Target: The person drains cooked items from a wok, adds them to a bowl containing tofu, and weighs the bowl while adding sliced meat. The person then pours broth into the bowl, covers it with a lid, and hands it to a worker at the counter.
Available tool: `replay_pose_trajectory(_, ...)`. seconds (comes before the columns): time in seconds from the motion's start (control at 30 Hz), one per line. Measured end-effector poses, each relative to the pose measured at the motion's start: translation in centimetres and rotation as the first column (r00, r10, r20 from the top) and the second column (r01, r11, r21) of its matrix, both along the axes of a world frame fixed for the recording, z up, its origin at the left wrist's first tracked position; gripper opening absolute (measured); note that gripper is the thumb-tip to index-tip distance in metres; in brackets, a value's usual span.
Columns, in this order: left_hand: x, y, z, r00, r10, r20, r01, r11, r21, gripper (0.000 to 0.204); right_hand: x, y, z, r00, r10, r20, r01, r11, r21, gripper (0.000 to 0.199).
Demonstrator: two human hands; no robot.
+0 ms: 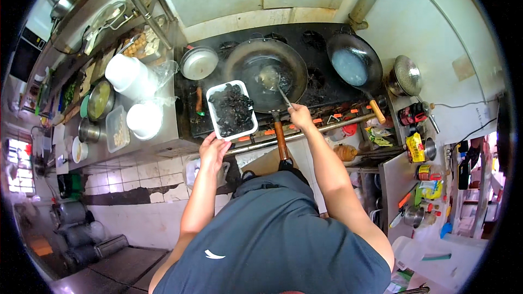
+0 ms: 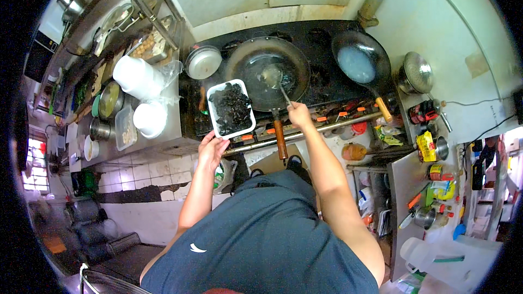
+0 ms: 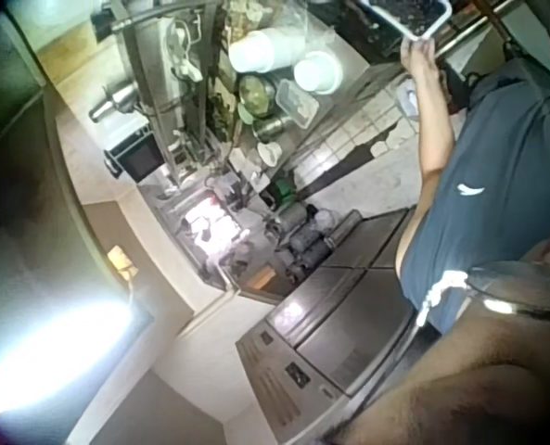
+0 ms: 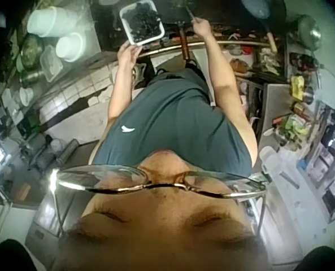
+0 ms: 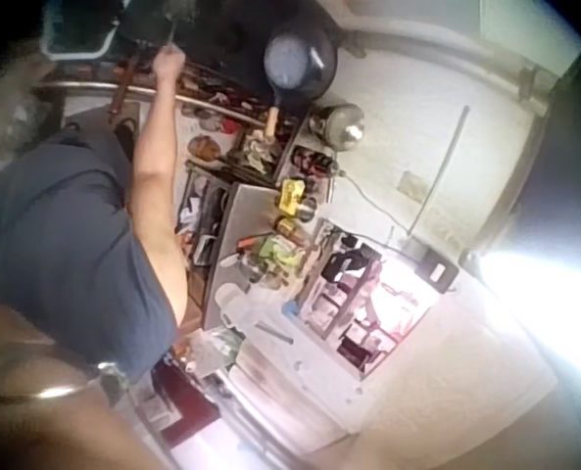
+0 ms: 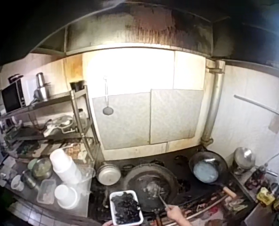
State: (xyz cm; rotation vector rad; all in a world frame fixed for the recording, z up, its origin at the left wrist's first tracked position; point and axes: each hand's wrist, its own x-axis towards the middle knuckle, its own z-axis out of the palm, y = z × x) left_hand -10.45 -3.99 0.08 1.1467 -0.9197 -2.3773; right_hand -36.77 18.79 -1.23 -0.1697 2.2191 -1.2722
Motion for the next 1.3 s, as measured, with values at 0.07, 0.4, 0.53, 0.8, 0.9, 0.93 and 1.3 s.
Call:
replay_pose_trajectory(0.07,-0.2,0.2,0.6,1.0,-0.014,0.005,0.014,1.0,0.013,0.04,0.3,-1.1,-0.2,0.973,-0.038,0.227,0.07,0.989,-0.133,0.029)
replay_pose_trajectory(0.4,-0.1,-0.1,0.6,1.0,-0.022,0.004,0.022,1.0,0.01,0.039,1.6,-4.7,2.5,0.791,-0.036,0.61,0.348,0.847,-0.401,0.026)
replay_pose_trajectory(0.53,-0.1,-0.1,0.6,1.0,-0.017,-0.026,0.018,1.0,0.019,0.038,1.4,-3.3,3.6,0.83,-0.038,0.557,0.31,0.86,-0.404,0.027)
replay_pose_trajectory(0.8,-0.2,0.3,1.4,1.0,0.016,0.011,-0.017,1.0,0.025,0.041,2.7,0.9,8.2,0.956,-0.012,0.293,0.135,0.906,-0.402,0.034)
replay_pose_trajectory(0.9,0.0,0.1,1.1,1.0,0.01,-0.004,-0.01,0.999,0.036,0.042,4.7,2.4,10.7,0.979,0.012,0.201,0.061,0.933,-0.354,0.037)
replay_pose_trajectory(0.93,0.1,0.2,1.2,1.0,-0.003,-0.007,0.003,0.999,0.039,0.043,5.3,3.0,11.0,0.984,0.027,0.175,0.035,0.94,-0.339,0.037)
replay_pose_trajectory(1.3,-0.1,0.0,1.6,1.0,0.017,0.025,-0.018,0.999,0.03,0.04,10.4,5.2,11.7,0.71,0.31,-0.633,-0.27,0.949,0.162,0.031)
